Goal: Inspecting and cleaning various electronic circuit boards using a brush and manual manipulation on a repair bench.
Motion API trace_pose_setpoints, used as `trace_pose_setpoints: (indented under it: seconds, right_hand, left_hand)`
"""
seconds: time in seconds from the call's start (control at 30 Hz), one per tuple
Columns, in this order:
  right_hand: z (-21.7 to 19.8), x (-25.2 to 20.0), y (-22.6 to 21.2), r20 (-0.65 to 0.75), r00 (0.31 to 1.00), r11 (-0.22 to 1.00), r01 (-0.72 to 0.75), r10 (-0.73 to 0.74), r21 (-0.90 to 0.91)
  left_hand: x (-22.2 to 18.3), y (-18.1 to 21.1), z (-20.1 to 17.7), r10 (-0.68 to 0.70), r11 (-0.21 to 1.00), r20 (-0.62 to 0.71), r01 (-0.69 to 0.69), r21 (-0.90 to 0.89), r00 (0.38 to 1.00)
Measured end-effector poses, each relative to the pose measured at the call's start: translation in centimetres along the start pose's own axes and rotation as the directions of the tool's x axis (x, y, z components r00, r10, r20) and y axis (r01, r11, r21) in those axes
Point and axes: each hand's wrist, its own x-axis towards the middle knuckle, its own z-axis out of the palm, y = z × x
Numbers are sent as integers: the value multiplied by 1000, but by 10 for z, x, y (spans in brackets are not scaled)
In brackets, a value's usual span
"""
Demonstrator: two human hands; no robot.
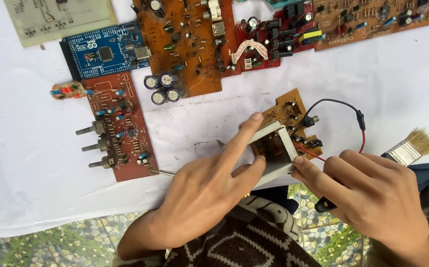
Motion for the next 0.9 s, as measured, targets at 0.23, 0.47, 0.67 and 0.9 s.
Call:
trace_pose_setpoints:
  seconds: [0.23,0.47,0.67,0.9]
  right_hand:
    - [3,2,0,-39,999,1000,6,-6,11]
    - [-5,9,0,-100,993,989,-44,59,141]
    - [-20,14,-2,-12,992,956,-121,128,266]
    - [-23,13,-4,22,984,957,-175,174,232]
  left_hand:
    - [15,-7,-4,-216,925,401,318,-208,890]
    - [7,-11,2,-132,982,171,152,-113,976]
    - [1,-15,1,118,981,57,-126,149,991]
    - [1,-16,-3,141,966,96,-159,206,985]
